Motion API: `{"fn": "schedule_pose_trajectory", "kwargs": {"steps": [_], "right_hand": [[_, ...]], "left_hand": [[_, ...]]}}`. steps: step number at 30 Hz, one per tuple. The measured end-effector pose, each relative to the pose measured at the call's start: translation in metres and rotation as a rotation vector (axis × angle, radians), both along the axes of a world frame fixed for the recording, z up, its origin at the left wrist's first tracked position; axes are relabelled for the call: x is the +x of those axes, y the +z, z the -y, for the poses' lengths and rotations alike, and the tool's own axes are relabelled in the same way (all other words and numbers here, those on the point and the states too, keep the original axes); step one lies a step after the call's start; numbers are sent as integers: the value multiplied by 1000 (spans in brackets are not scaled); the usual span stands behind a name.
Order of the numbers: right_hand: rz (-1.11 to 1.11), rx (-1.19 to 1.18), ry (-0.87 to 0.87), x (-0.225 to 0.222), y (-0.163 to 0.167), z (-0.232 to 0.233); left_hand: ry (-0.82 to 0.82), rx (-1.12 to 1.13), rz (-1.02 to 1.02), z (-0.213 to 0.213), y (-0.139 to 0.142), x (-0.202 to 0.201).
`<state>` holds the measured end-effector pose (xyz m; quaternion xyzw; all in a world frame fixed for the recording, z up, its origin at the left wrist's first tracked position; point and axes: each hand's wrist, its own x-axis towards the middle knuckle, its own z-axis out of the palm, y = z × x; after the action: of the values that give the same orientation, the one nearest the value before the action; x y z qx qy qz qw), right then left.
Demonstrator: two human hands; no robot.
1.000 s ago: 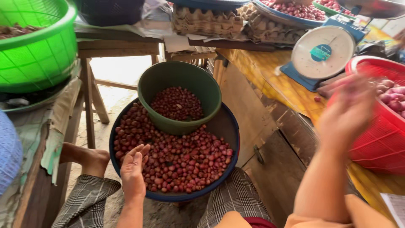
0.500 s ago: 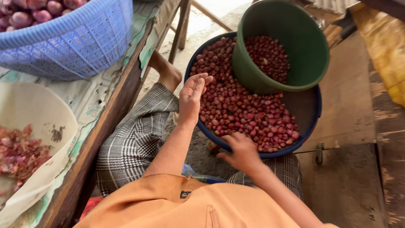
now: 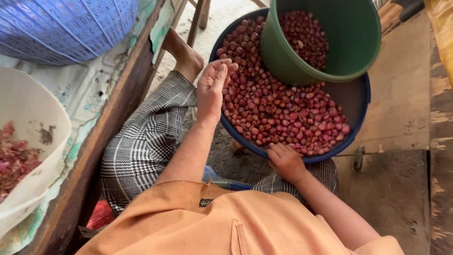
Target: The person sits in front of a large basin filled with unpeeled shallots and peels off the dry outer skins by hand, one shallot at a time. Peeled shallots are placed into a green bucket set in the basin, and discarded skins collect in a white bowl on the table beside them.
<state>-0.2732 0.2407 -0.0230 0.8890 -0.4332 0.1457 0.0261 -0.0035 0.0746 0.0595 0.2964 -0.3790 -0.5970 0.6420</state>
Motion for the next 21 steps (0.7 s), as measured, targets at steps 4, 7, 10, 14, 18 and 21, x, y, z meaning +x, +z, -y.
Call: {"fn": "schedule_pose_trajectory", "kwargs": {"steps": [4,7,10,14,18,21], "right_hand": [[-7,30,16,-10,16,-6],[48,142,-28,-7,19,-6],[158,221,-242,-9,19,7],[316,63,-391,-22,15,47],[102,79,-251,-22,5,86],[-106,72,-227,-18,-1,102]], "left_hand": [[22,6,51,0,-6,-2],[-21,-19,41,0,-12,-9],[-75,-22,27,-2,-19,-20],[-105,-43,77,-5,-27,-29],[-131,-23,123,-6,-28,-34],[-102,-69,115,-1,-24,-28]]}}
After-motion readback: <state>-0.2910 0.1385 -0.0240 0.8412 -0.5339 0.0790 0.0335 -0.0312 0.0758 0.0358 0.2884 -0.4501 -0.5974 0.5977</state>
